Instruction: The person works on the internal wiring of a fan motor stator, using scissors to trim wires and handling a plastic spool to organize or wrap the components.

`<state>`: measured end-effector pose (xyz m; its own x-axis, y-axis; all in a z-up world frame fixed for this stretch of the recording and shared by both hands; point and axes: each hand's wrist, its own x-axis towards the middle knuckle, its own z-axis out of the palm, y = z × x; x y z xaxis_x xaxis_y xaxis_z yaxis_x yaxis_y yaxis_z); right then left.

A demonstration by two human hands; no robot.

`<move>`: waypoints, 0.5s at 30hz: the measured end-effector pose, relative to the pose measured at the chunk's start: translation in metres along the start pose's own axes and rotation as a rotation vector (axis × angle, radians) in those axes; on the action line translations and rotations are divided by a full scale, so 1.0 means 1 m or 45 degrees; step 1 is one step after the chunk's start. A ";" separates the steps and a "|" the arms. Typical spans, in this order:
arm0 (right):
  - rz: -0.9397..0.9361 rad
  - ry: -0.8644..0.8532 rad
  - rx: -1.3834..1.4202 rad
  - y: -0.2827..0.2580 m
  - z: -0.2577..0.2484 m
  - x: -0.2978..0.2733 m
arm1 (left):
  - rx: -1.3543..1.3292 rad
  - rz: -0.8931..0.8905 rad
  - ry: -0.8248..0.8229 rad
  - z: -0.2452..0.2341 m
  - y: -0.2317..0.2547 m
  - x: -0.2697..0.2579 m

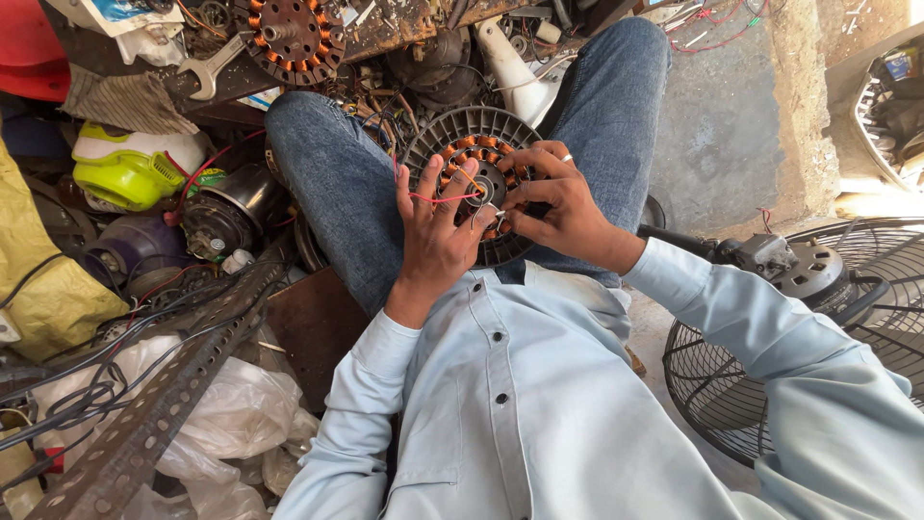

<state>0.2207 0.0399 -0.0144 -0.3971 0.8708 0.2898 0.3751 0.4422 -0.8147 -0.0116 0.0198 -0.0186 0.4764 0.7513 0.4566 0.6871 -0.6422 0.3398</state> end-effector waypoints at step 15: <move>-0.052 -0.026 -0.003 -0.013 -0.003 0.004 | 0.181 0.005 0.159 0.006 -0.001 -0.017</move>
<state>0.2164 0.0383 -0.0009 -0.4288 0.8476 0.3126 0.3601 0.4777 -0.8013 -0.0171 0.0079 -0.0316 0.4136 0.7184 0.5593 0.7601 -0.6106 0.2222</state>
